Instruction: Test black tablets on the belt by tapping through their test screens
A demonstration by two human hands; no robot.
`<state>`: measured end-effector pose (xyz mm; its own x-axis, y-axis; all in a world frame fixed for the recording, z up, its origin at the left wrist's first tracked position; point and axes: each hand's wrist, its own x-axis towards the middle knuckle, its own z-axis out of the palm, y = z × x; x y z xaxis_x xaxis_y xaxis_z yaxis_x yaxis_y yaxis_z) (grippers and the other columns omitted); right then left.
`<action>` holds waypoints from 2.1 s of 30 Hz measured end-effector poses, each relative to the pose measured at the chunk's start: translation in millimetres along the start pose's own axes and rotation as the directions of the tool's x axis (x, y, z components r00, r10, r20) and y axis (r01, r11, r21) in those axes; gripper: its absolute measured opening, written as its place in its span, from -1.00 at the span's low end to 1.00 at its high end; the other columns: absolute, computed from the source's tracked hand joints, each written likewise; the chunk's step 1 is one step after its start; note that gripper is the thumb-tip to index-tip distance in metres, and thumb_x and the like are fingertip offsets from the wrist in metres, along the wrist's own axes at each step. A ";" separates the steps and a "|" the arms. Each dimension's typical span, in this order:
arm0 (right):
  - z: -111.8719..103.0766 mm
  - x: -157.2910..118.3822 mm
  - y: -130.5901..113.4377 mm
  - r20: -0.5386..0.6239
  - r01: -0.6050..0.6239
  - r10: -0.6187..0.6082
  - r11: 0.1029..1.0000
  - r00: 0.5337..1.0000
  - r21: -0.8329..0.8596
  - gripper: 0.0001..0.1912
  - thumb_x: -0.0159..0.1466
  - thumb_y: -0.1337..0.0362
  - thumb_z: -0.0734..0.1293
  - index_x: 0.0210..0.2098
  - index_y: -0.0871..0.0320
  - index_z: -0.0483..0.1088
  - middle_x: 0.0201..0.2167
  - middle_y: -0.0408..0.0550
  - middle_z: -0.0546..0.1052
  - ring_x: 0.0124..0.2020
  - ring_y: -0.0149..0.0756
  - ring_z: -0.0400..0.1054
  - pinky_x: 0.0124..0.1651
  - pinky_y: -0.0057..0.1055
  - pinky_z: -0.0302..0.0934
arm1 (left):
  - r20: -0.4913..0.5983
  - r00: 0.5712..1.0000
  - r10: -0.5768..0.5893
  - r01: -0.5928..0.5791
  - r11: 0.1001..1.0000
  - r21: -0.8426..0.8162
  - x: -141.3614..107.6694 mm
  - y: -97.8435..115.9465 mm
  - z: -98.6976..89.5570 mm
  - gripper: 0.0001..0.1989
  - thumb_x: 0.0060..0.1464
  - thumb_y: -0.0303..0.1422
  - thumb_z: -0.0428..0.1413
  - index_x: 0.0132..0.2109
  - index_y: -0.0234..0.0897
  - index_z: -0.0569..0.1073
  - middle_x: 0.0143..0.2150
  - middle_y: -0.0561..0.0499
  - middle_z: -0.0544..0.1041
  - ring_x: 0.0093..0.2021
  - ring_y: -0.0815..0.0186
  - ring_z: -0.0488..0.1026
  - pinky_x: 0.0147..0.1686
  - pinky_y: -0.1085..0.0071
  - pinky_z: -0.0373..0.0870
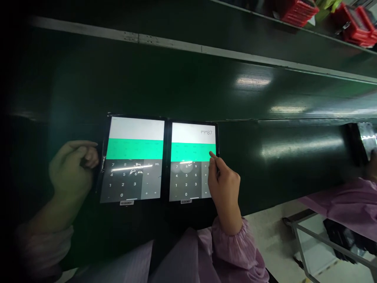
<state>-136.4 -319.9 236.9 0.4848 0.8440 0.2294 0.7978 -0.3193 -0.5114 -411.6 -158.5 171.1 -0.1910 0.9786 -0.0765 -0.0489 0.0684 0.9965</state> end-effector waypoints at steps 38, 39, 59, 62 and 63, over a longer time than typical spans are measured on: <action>63.9 2.9 -90.4 0.271 0.189 -0.192 0.981 0.943 0.036 -0.58 0.53 0.26 0.18 -0.03 0.22 0.68 -0.29 0.06 0.75 -0.68 -0.48 0.26 -0.54 -0.48 0.07 | 0.379 0.914 -0.141 0.151 0.989 0.004 -21.1 -13.5 -16.2 -0.44 0.10 -0.34 0.25 0.27 -0.13 0.44 0.48 -0.16 0.38 0.52 0.04 0.28 0.50 0.03 0.27; 65.7 2.3 -91.6 0.292 0.214 -0.218 0.976 0.931 0.046 -0.58 0.54 0.25 0.17 0.04 0.22 0.66 -0.32 0.04 0.75 -0.65 -0.45 0.32 -0.52 -0.48 0.10 | 0.380 0.915 -0.137 0.144 0.990 0.011 -21.0 -13.6 -16.4 -0.44 0.10 -0.35 0.25 0.26 -0.14 0.44 0.48 -0.17 0.37 0.53 0.04 0.27 0.50 0.03 0.26; 56.5 -2.7 -92.5 0.274 0.154 -0.183 0.980 0.944 0.125 -0.59 0.54 0.26 0.19 0.05 0.22 0.67 -0.34 0.01 0.74 -0.72 -0.52 0.13 -0.62 -0.48 0.00 | 0.547 0.835 -0.054 -0.053 0.982 0.179 -20.8 -21.1 -25.5 -0.27 0.17 -0.30 0.20 0.43 -0.08 0.19 0.57 -0.22 0.10 0.60 -0.13 0.06 0.53 -0.21 0.07; 60.8 2.8 -86.4 0.256 0.121 -0.137 0.990 0.957 0.079 -0.59 0.51 0.27 0.19 0.01 0.27 0.67 -0.38 0.04 0.73 -0.72 -0.51 0.12 -0.62 -0.47 -0.02 | 0.561 0.825 -0.069 -0.012 0.990 0.139 -19.5 -22.8 -26.6 -0.26 0.17 -0.31 0.19 0.44 -0.07 0.16 0.58 -0.21 0.11 0.60 -0.10 0.05 0.55 -0.21 0.02; 63.9 3.3 -86.3 0.267 0.132 -0.148 0.988 0.952 0.078 -0.58 0.51 0.27 0.19 0.02 0.28 0.67 -0.39 0.03 0.73 -0.71 -0.50 0.15 -0.61 -0.47 -0.01 | 0.564 0.822 -0.074 0.001 0.992 0.128 -18.8 -23.5 -27.1 -0.26 0.17 -0.32 0.20 0.44 -0.07 0.16 0.58 -0.21 0.10 0.60 -0.09 0.04 0.56 -0.19 0.01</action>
<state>-226.5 -261.9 228.8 0.2476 0.9661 0.0728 0.8246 -0.1707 -0.5394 -433.4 -183.8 148.3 0.3995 0.9092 -0.1169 0.0772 0.0937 0.9926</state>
